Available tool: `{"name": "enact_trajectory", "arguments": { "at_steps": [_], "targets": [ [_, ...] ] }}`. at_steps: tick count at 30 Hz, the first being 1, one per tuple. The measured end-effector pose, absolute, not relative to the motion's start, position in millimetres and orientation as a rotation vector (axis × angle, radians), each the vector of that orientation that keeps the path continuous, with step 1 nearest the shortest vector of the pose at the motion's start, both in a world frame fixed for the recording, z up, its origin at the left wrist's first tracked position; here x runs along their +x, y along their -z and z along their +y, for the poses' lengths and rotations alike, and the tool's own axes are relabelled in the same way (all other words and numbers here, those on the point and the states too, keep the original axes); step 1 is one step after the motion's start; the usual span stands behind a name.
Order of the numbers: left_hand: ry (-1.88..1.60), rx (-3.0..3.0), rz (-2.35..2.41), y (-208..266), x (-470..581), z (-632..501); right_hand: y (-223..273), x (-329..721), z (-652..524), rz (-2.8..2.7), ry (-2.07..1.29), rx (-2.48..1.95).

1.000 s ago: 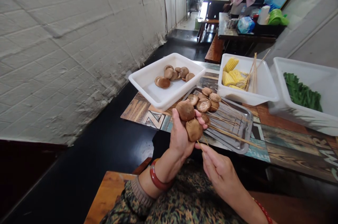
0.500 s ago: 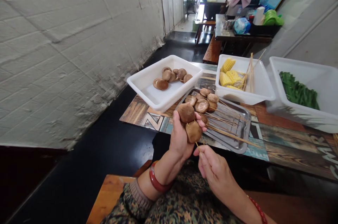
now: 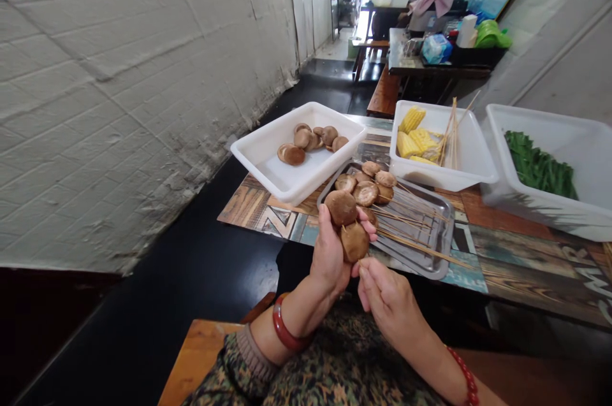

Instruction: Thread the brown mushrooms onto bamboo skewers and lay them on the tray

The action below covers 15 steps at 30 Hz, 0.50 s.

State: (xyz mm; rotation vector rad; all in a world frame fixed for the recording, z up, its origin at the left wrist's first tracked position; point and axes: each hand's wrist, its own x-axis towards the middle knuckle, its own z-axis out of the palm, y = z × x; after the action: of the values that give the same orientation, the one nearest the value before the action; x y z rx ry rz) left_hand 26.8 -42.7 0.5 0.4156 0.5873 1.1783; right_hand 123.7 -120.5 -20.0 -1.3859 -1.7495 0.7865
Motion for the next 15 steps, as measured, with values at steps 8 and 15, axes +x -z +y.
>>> {"name": "enact_trajectory", "arguments": {
  "at_steps": [8, 15],
  "targets": [
    [-1.304, 0.407, 0.576, -6, 15, -35, 26, 127, -123, -1.617, -1.055, -1.402],
    [-1.365, 0.576, 0.664, -4, 13, -38, 34, 131, -129, -1.643, -1.056, -1.408]
  ]
}}
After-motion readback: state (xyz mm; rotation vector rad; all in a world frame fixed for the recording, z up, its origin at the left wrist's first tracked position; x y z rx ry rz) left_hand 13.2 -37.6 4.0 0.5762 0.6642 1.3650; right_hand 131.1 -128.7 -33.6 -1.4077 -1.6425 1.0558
